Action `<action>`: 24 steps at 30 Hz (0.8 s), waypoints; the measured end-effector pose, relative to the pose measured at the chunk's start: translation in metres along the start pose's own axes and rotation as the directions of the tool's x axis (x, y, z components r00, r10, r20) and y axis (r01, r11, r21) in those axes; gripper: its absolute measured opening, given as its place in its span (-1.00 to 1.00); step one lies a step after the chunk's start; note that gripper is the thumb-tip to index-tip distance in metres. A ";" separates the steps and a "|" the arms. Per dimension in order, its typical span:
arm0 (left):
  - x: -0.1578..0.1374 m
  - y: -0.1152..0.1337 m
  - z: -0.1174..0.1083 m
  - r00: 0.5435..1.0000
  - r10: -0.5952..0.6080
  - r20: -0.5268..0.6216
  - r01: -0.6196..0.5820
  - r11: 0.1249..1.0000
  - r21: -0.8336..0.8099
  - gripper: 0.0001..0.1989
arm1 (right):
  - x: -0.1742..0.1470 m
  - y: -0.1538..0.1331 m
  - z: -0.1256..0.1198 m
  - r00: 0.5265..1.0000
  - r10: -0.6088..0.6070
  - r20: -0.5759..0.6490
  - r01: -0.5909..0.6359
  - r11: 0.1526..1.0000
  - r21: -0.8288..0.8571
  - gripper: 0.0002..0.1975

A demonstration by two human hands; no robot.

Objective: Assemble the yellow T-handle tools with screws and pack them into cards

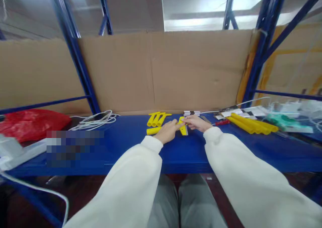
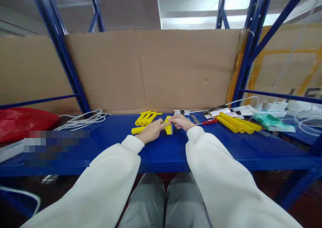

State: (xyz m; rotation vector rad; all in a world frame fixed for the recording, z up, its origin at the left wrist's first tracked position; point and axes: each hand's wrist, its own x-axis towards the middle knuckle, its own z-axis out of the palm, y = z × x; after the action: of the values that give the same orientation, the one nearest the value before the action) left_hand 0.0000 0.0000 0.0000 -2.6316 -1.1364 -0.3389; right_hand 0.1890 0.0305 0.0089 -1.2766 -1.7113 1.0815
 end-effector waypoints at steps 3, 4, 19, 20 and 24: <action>-0.002 0.000 0.000 0.999 -0.047 -0.023 0.046 0.998 -0.031 -0.45 | 0.007 0.006 -0.024 0.937 -0.059 -0.344 -0.003 0.984 -0.176 -0.68; -0.002 0.001 0.000 0.998 -0.058 -0.027 0.057 0.998 -0.041 -0.47 | 0.009 0.009 -0.032 0.880 -0.103 -0.463 -0.030 0.962 -0.272 -0.72; -0.002 0.005 -0.005 0.999 -0.049 0.009 0.049 0.999 -0.017 -0.52 | 0.018 0.035 -0.045 0.944 0.049 -0.327 -0.307 0.498 -0.811 -0.51; -0.001 0.005 -0.005 0.999 -0.044 0.009 0.044 0.999 -0.019 -0.53 | 0.020 0.035 -0.044 0.947 0.056 -0.315 -0.301 0.489 -0.818 -0.51; -0.001 0.004 -0.003 1.000 -0.019 0.006 0.019 0.999 -0.031 -0.54 | 0.023 0.034 -0.041 0.952 0.081 -0.295 -0.297 0.470 -0.831 -0.51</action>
State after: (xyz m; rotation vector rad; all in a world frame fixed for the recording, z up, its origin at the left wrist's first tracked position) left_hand 0.0024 -0.0040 0.0016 -2.6511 -1.1682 -0.3560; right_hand 0.2328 0.0665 -0.0048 -2.1613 -2.0358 0.0309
